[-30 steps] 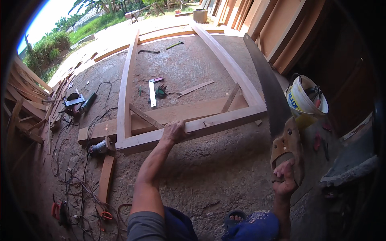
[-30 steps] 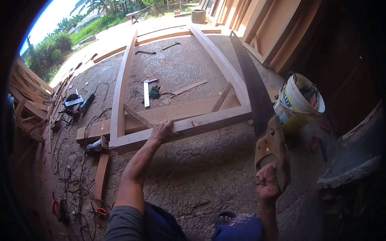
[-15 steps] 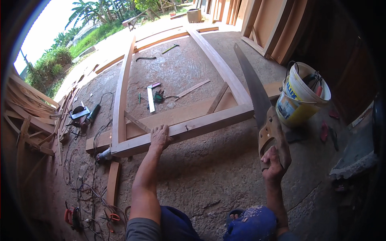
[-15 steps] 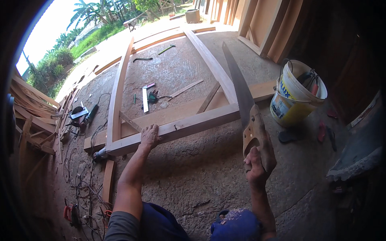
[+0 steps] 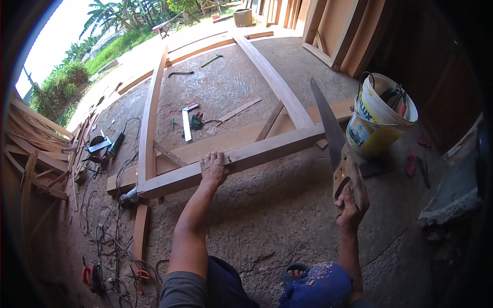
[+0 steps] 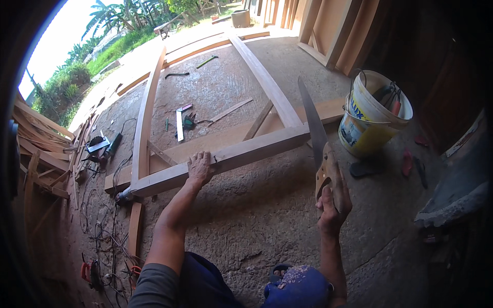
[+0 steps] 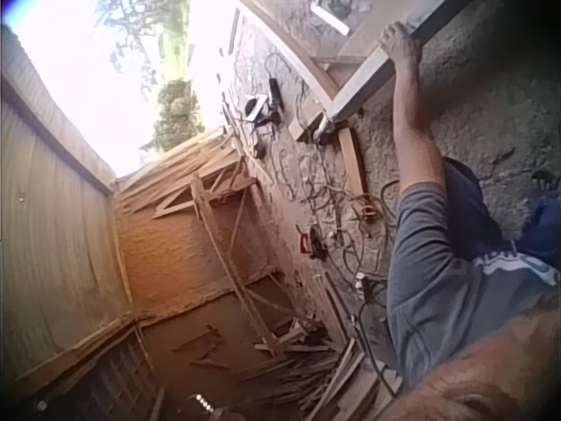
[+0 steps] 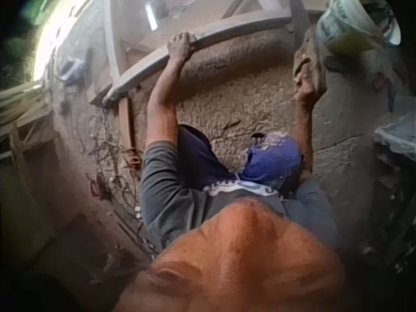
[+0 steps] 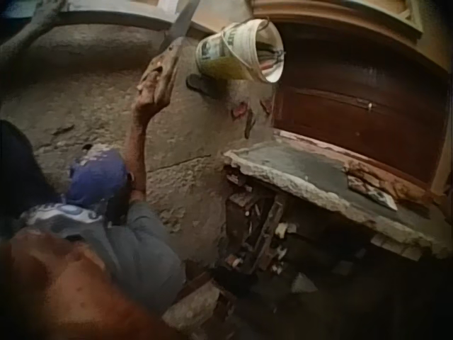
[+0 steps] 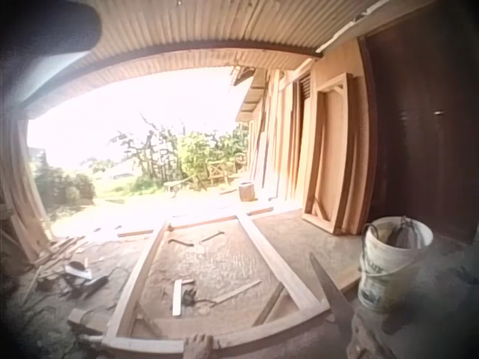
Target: The person assembles a wooden frame by positioning planks, marking measurements with a pencil and square, sawing a plank to length, and using a nail gun to fasten the joints. The frame is adjusted and aligned during the process.
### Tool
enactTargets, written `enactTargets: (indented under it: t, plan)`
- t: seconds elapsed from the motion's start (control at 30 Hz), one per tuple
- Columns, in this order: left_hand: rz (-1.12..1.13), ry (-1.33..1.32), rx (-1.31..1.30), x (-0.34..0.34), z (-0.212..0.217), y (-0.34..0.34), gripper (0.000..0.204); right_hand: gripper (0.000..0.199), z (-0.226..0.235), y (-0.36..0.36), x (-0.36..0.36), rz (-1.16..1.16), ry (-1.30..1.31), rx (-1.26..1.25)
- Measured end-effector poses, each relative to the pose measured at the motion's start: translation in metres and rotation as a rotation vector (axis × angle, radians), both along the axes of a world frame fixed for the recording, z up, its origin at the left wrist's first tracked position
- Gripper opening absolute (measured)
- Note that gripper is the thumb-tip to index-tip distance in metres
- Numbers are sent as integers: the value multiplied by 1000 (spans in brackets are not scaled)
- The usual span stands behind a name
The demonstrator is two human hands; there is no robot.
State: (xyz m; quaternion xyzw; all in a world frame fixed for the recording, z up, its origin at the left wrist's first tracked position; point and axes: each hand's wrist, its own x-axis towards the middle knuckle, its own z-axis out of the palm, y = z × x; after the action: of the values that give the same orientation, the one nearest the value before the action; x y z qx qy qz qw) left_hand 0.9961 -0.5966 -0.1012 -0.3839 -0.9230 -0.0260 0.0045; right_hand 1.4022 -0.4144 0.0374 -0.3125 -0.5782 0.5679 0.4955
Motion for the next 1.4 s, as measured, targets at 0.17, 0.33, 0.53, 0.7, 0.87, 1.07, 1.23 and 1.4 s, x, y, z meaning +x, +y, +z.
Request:
enactTargets:
  t: [0.17, 0.33, 0.53, 0.7, 0.87, 1.07, 1.23, 1.4]
  plan:
    - [5, -27, 61, 4, 6, 2, 72, 56, -53, 31, 25, -110, -413, 544]
    - [33, -97, -35, 10, 23, 11, 67, 51, -130, 35, 69, -79, -725, 803]
    - [21, -77, -33, -1, 12, -21, 86, 58, -170, 44, 96, 212, -956, 897]
    - [141, -426, 328, 26, 37, 5, 74, 76, -204, 62, 128, 493, -1394, 622]
    - [1307, -359, 1405, 37, -18, -56, 74, 84, -185, 61, 83, 574, -1384, 517]
    - [1326, -1245, 2037, 3, -52, -90, 107, 85, -224, 116, -41, 262, -463, -559]
    - [1368, -1426, 2244, -15, -63, -80, 108, 98, -199, 139, -161, 38, 120, -1139]
    - [1320, -1326, 2323, -28, -79, -96, 86, 79, -185, 148, -227, 51, 293, -1145]
